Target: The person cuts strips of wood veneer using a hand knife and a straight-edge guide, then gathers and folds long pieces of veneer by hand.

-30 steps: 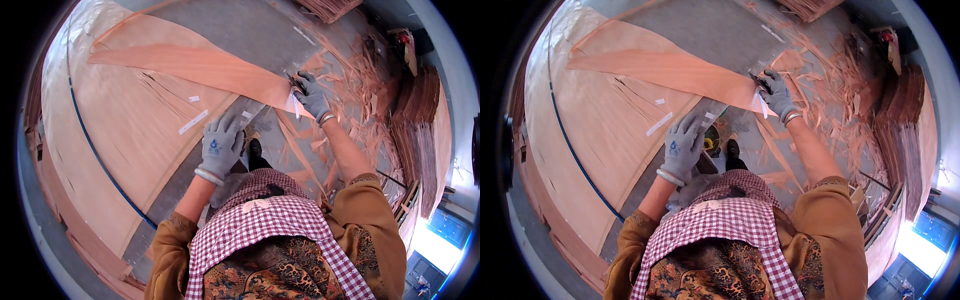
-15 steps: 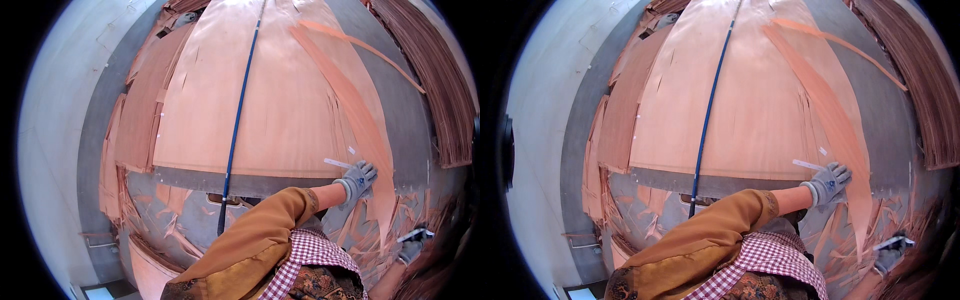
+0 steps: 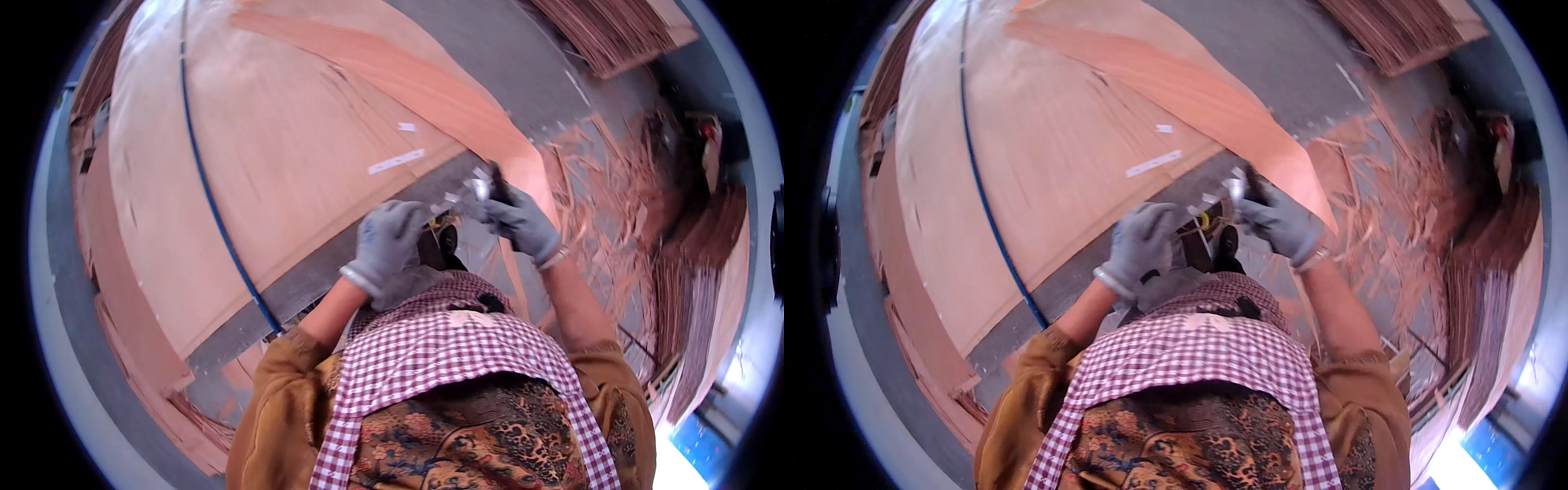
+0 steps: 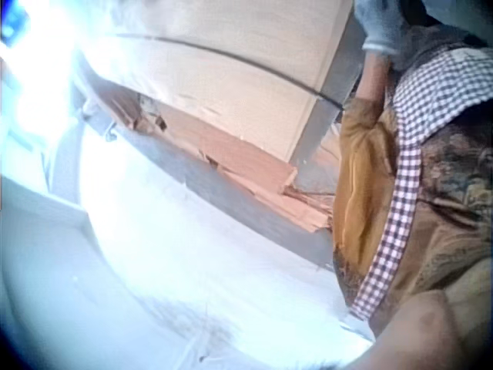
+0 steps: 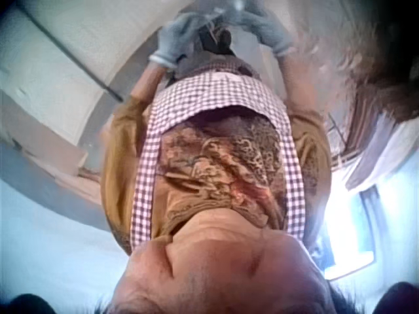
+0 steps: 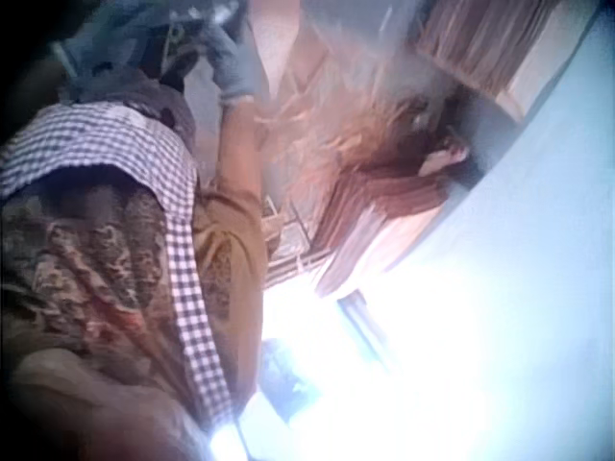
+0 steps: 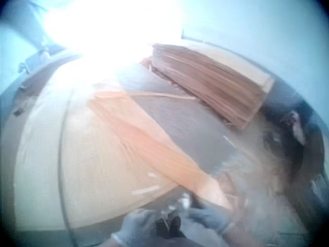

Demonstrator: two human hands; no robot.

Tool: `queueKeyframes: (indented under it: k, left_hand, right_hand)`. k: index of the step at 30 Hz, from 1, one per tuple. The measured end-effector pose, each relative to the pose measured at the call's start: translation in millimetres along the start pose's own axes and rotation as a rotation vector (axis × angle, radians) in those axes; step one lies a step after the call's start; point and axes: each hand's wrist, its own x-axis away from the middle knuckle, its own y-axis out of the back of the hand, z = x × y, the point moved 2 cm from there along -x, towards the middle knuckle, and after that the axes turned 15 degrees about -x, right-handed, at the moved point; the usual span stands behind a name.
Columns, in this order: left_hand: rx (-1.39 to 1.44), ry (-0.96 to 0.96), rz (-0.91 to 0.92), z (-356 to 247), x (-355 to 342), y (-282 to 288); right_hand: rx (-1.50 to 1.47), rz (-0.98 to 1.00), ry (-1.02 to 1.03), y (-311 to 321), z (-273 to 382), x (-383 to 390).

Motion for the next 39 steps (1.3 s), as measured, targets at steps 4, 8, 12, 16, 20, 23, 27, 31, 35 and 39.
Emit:
queueKeyframes:
  k: [4,8,12,16,20,23,27,31,35,39]
  left_hand:
    - [-0.122,-0.05,-0.09,-1.3,13.6,3.8]
    - [-0.228,-0.204,-0.083,-8.4,14.4,-1.0]
    - [-0.344,-0.293,-0.052,-25.8,2.3,-10.9]
    - [-0.565,-0.381,0.036,-23.9,-11.2,-28.1]
    - [-0.653,-0.429,0.061,-19.5,-15.6,-36.1]
    - [-0.701,-0.385,0.164,-23.8,-16.9,-33.5]
    - [-0.689,-0.425,0.119,-18.3,-14.5,-31.7]
    - [-0.65,-0.434,0.118,-20.9,-18.4,-24.4]
    - [-0.49,-0.354,0.12,-20.3,-15.8,-9.8]
    - [-0.232,-0.195,0.117,-16.6,-27.3,-4.2]
  right_hand:
    - [0.02,0.022,-0.001,18.7,-35.2,-13.9]
    - [0.077,-0.029,-0.009,9.0,-51.0,-14.8]
    - [0.108,-0.013,0.036,2.0,-52.9,-12.2]
    - [0.121,-0.089,0.063,12.9,-59.4,-7.4]
    - [0.286,-0.019,-0.062,29.2,-51.3,2.4]
    - [0.678,-0.051,0.512,79.6,-43.7,2.0]
    - [0.576,-0.245,0.533,144.9,5.4,-10.5]
    - [0.654,-0.084,0.396,188.0,20.5,-39.9]
    - [0.54,-0.029,0.194,150.3,39.2,-22.1]
    - [0.338,0.001,0.274,120.4,57.0,0.9]
